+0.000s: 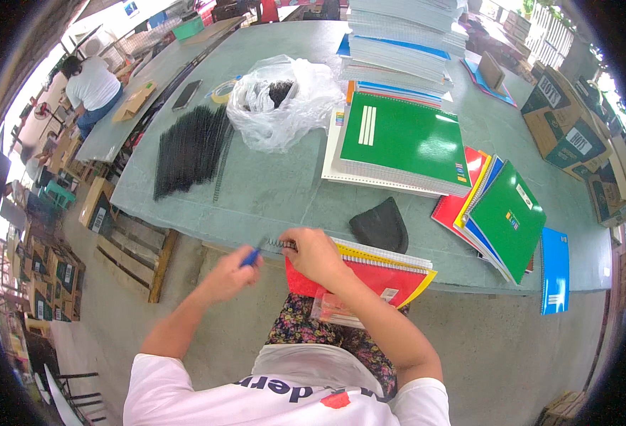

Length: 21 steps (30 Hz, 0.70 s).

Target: The person binds spiral notebooks by hand, inserting metal coils through the punched holes and using pliers to trim and secure the ends.

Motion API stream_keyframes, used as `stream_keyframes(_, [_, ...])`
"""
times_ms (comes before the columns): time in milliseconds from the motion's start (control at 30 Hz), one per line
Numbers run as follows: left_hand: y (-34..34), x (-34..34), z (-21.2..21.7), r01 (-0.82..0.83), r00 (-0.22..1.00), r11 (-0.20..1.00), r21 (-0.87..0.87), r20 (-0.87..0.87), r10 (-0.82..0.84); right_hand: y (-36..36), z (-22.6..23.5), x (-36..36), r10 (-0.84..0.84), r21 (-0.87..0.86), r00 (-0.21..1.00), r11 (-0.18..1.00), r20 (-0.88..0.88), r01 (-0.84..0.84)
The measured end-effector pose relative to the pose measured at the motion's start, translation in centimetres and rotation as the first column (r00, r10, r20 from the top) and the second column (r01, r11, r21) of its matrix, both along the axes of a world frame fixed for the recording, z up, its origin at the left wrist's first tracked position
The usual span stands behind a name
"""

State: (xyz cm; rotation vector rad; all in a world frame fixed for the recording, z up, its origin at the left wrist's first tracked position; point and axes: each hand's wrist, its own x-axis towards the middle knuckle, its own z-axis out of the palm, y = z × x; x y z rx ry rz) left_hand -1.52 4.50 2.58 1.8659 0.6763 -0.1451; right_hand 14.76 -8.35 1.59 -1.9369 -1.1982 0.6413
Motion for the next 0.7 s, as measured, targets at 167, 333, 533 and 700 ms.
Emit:
stream_keyframes(167, [-2.4,-0.9,-2.2,-0.046,0.999,0.958,-0.283,-0.014,0.044,-0.1,0.5,0.1,0.019,0.082,0.997,0.997,-0.072,-0.013])
stream_keyframes(333, [-2.7,-0.4,-1.3,-0.048,0.999,0.976,-0.215,-0.007,0.048,-0.6,1.4,-0.3,0.026,0.09,0.997,0.996,-0.068,-0.019])
stream_keyframes(533, [-2.8,-0.3,-0.3,-0.003,0.998,0.995,-0.096,-0.059,-0.002,-0.9,0.6,-0.3,0.097,0.134,0.991,0.987,-0.094,-0.084])
stream_keyframes(700, [-3.0,0.0,-1.6,0.1,0.988,0.96,0.261,0.091,-0.127,-1.4,-0.2,-0.9,0.143,0.314,0.965,0.926,0.218,-0.208])
